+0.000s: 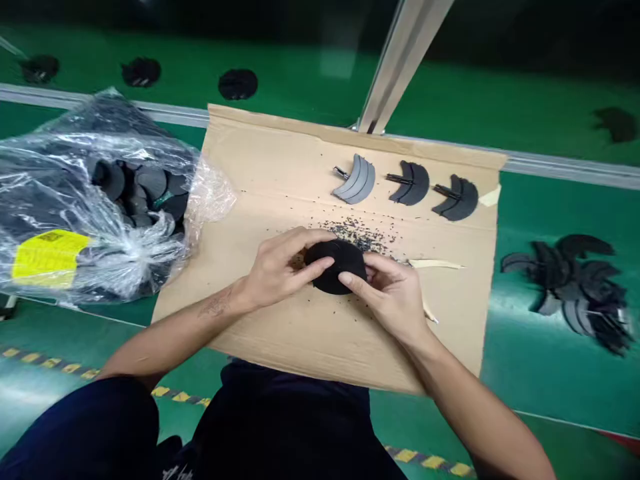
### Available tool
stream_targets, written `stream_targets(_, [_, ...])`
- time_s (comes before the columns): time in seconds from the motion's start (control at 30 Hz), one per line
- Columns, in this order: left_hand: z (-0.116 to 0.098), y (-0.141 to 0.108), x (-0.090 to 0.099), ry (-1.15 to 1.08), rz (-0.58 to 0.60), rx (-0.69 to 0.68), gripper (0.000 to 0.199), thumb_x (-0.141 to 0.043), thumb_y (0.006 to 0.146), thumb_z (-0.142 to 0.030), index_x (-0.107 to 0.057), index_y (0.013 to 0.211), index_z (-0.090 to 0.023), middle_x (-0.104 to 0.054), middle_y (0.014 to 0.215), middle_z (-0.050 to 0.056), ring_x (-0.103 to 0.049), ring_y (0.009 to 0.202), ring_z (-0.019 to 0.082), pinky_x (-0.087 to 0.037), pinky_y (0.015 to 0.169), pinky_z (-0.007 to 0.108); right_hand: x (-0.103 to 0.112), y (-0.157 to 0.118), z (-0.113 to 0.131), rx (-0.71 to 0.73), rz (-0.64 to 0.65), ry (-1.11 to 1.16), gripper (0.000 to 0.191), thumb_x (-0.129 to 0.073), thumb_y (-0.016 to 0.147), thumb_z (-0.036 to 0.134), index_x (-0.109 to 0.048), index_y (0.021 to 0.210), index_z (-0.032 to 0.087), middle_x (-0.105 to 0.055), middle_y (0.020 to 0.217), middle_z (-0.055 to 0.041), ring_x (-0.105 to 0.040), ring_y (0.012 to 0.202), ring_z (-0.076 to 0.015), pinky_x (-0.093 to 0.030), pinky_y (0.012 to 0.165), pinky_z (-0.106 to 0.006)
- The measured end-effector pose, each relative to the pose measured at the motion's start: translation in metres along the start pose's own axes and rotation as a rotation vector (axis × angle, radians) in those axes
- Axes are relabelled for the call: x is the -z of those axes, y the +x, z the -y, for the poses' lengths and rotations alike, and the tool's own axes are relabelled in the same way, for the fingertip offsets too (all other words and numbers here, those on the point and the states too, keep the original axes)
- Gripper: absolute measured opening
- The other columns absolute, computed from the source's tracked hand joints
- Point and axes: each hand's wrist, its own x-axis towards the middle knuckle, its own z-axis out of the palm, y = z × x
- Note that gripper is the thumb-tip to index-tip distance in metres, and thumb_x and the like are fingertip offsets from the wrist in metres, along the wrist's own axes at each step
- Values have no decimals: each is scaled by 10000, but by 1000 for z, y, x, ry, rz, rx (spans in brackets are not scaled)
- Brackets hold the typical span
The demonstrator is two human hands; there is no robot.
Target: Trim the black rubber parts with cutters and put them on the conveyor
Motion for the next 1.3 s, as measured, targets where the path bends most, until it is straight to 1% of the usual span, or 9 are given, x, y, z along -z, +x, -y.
stream_targets(0.1, [-1,-1,0,-11,-3,4,258,-716,913,-200,-685,1164,-145,-777,1023,64,-738,912,124,-595,858,208,-1,-2,1,22,-22,-36,335,-889,684,486,-748,785,200,-655,711,14,-567,626,-110,-512,571,-230])
stream_targets(0.23, [-2,-2,-2,-18,-12,-15,262,-719,914,-214,-690,1171,-168,-771,1009,51,-720,857,114,-588,794,208,2,-3,1,120,-26,-145,283,-826,783,457,-738,742,191,-597,644,20,-511,571,-99,-443,501,-223])
stream_targets(0.37, [-4,-2,-2,-122,38,74,338,-726,917,-288,-677,1234,-179,-741,969,45,-678,814,109,-571,729,211,5,-4,3,312,-10,-321,174,-754,874,369,-783,832,203,-720,768,-32,-634,675,-147,-542,612,-273])
stream_targets(0.47, [-4,1,0,-232,64,82,281,-755,897,-325,-728,1133,-175,-733,951,50,-670,833,110,-569,719,206,5,-5,5,475,4,-418,83,-738,891,268,-805,922,230,-780,889,-47,-710,762,-164,-598,720,-293])
stream_targets(0.63, [-4,3,5,-276,42,14,312,-844,806,-315,-764,1083,-195,-752,941,46,-703,852,120,-591,743,214,7,-6,1,661,16,-483,176,-748,866,150,-809,999,247,-802,953,-53,-742,768,-163,-627,722,-283])
stream_targets(0.7, [-4,3,6,-278,37,6,311,-841,808,-304,-768,1092,-199,-759,934,49,-713,852,122,-595,761,218,8,-6,-2,694,23,-489,209,-737,871,140,-806,1035,250,-802,959,-58,-747,769,-168,-635,705,-285])
stream_targets(0.9, [-6,1,7,-231,49,-57,270,-709,934,-271,-744,1187,-185,-766,1011,88,-730,950,143,-608,845,247,11,-6,-9,786,16,-496,383,-729,850,70,-768,1177,266,-792,1032,-64,-755,818,-161,-626,697,-261])
stream_targets(1.17, [-6,2,9,-245,73,-64,233,-708,933,-240,-751,1146,-157,-779,1015,104,-738,948,143,-615,851,243,12,-6,-9,791,27,-505,387,-724,852,67,-763,1186,258,-790,1018,-73,-753,808,-166,-627,672,-265])
stream_targets(1.3, [-8,3,11,-257,72,-47,227,-790,861,-222,-770,1081,-169,-777,943,75,-734,871,124,-612,803,213,13,-6,-9,781,53,-475,379,-712,857,63,-764,1184,248,-790,1032,-73,-756,823,-166,-634,701,-265])
